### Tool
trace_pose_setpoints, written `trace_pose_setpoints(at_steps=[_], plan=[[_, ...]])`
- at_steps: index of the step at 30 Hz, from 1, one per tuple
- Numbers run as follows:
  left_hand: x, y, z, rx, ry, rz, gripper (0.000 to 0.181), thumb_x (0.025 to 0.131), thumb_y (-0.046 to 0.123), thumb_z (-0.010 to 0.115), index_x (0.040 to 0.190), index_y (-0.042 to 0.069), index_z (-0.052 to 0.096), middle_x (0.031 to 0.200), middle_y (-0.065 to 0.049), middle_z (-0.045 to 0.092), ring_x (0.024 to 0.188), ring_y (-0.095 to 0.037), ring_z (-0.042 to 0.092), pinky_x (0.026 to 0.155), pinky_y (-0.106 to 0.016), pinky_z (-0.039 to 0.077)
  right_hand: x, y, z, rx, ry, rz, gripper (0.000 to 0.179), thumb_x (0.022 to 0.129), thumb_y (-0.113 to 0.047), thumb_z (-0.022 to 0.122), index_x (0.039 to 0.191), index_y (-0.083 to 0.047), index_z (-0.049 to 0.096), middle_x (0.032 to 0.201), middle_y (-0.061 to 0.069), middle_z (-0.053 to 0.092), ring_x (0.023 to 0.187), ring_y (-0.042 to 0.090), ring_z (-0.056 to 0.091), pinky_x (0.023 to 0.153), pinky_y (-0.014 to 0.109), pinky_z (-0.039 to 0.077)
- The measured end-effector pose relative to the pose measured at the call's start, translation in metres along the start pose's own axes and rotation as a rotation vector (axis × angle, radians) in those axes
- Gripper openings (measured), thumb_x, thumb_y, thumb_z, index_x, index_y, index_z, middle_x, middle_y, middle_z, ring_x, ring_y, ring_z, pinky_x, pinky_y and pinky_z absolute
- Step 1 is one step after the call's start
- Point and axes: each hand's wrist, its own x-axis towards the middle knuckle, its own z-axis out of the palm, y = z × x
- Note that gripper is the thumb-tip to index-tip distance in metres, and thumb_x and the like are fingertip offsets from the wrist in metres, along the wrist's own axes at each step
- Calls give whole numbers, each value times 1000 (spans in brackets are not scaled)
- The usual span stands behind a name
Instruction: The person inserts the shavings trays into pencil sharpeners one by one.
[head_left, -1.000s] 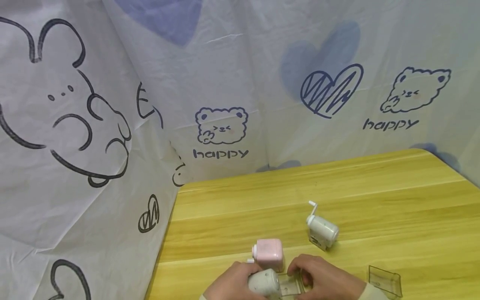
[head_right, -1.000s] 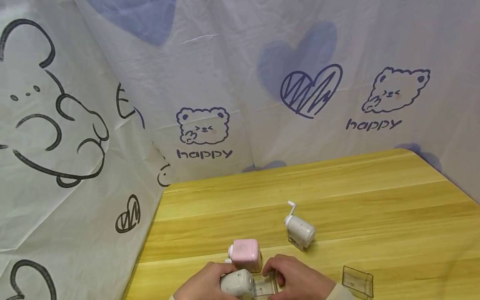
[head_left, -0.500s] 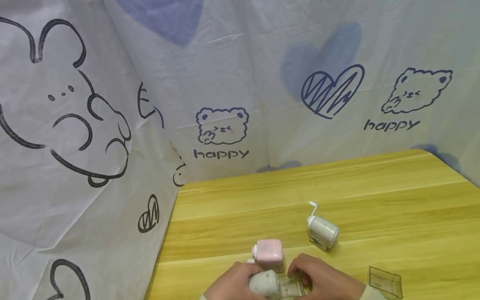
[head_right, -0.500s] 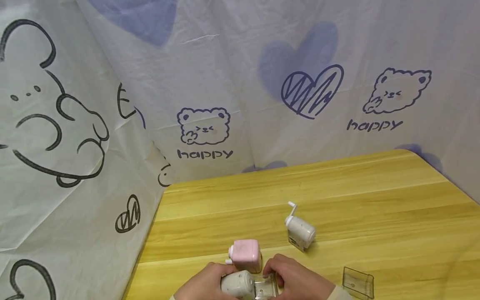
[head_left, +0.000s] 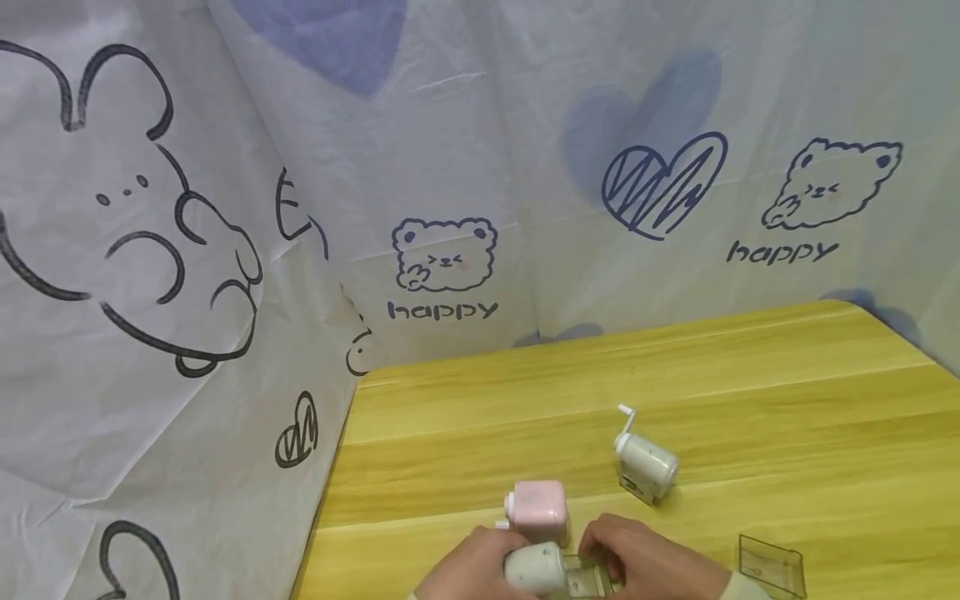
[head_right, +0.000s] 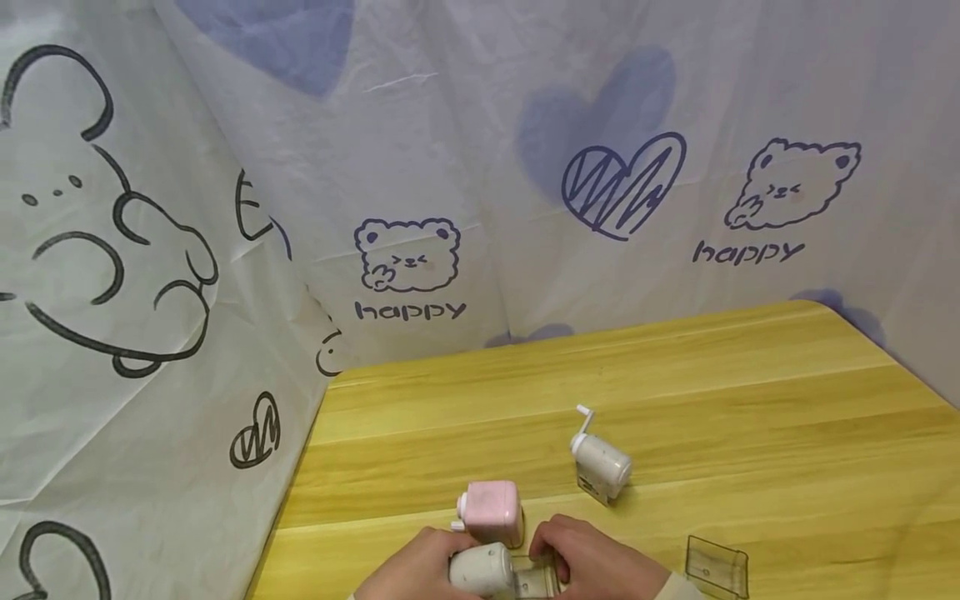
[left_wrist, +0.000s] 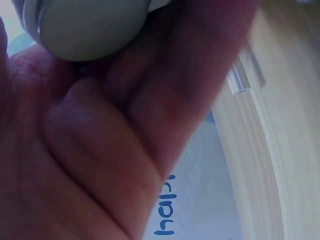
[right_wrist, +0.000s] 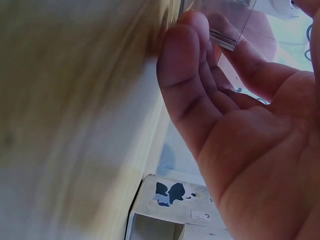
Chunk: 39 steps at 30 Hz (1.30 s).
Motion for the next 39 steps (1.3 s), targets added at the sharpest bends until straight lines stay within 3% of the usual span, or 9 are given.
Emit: trace_pose_setpoints(at_steps=[6,15,20,26,34,39], plan=[[1,-1,0,14,17,22,18,75,12,88,86,12,74,71,12,66,60,-3,58,57,-24,50,1,-1,-1,26,-5,32,37,85,-33,86,108,-11,66,86,-14,54,74,-4,49,63,20,48],[1,1,2,76,46,17,21,73,17,91,87,10,76,72,12,67,60,-2,58,57,-23,49,1,-1,-1,12,11,12,35,86,-33,85,107,-11,67,88,-14,55,75,-4,49,64,20,48],[1,3,2,72,45,10,21,73,16,91,87,9,77,71,11,68,59,-3,58,57,-23,49,3,28,7,-32,35,-72,37,86,-37,85,109,-15,66,90,-15,54,76,-5,49,62,20,48],[0,4,3,75,53,4,21,72,15,90,87,9,76,71,11,67,59,-3,58,57,-23,49,4,66,18,-18,28,-83,41,85,-41,85,114,-21,65,95,-15,57,79,-3,52,63,20,49],[0,4,6,102,80,17,21,71,17,90,83,11,75,68,13,64,57,-2,55,55,-22,48,0,26,4,47,-3,-51,41,87,-33,85,117,-12,66,97,-13,59,80,-2,54,65,23,52],[-1,4,7,83,77,-5,21,71,16,91,84,12,75,68,12,64,57,-4,56,55,-24,48,0,27,4,26,-6,-77,41,89,-34,83,118,-12,64,98,-13,59,81,-3,54,65,22,51]])
